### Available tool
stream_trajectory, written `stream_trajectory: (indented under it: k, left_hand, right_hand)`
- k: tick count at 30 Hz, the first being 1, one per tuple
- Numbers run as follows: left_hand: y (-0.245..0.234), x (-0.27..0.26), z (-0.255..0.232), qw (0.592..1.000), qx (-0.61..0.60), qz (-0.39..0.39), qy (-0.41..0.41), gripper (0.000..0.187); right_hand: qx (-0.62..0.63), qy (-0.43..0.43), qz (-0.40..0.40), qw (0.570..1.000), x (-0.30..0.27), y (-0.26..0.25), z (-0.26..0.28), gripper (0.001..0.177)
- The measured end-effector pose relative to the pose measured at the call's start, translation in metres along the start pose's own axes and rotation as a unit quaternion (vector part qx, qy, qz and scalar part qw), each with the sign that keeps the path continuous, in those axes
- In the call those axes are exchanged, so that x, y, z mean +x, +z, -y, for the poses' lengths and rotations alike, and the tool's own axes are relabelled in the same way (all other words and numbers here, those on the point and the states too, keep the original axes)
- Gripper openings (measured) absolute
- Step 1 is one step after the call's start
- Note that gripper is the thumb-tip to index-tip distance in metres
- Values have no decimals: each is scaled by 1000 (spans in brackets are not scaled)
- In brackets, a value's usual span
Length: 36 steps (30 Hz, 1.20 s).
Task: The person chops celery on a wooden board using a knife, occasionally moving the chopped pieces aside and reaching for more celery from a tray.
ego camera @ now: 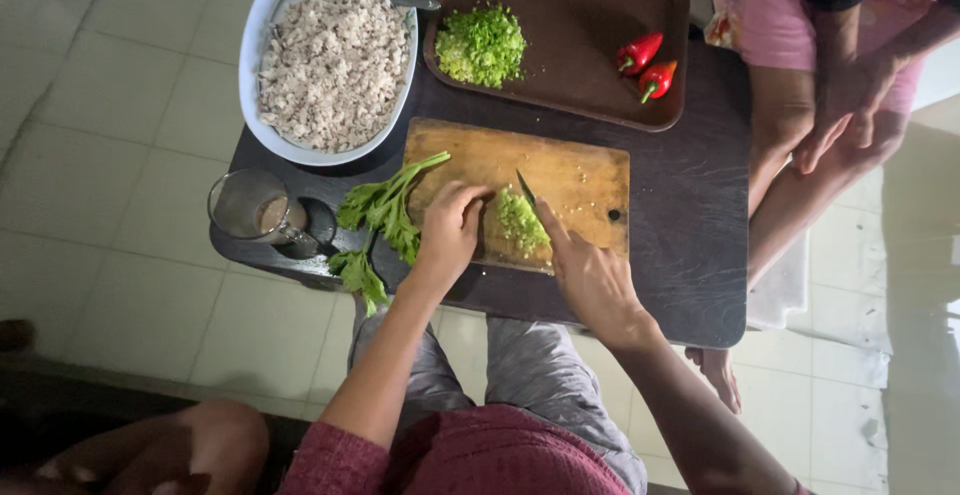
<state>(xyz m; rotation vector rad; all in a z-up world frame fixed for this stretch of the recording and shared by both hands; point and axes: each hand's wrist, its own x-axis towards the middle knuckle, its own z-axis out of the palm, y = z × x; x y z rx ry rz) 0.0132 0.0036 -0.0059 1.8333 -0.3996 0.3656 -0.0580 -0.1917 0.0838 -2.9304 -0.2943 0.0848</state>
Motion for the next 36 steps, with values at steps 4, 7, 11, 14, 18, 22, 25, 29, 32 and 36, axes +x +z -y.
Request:
stream_trajectory:
  k: [4, 7, 11, 14, 18, 22, 25, 29, 32, 36]
  left_hand:
    - [1, -1, -5, 998, 1, 12, -59, 17]
    - [0, -2, -12, 994, -22, 12, -106, 14]
    - [-6, -7, -16, 994, -33, 16, -103, 15]
    - [-7, -10, -13, 989, -64, 13, -136, 15]
    - [-4, -8, -8, 997, -52, -28, -50, 12]
    - [-6, -9, -9, 991, -98, -17, -89, 14]
    - [-5, -11, -4, 991, -76, -9, -109, 14]
    - [3, -17, 13, 990, -87, -21, -113, 13]
    - [-1, -30, 13, 985, -104, -38, -133, 12]
    - [-2, -32, 12, 986, -108, -32, -127, 12]
  right_hand:
    - [1, 33, 99, 995, 5, -8, 6, 61]
    - [-24, -3, 128, 991, 19, -10, 4, 64]
    - [-61, -77, 131, 987, 36, -8, -7, 76]
    - [-61, -54, 162, 983, 25, -7, 0, 79]
    - [-42, -18, 140, 989, 16, -12, 12, 79]
    - [-23, 8, 140, 990, 24, -23, 13, 63]
    - [29, 84, 234, 968, 8, -19, 18, 61]
    - [93, -169, -19, 981, -7, 8, 3, 61]
    - [135, -157, -16, 978, -8, 15, 7, 64]
    - [60, -11, 128, 990, -4, -3, 6, 68]
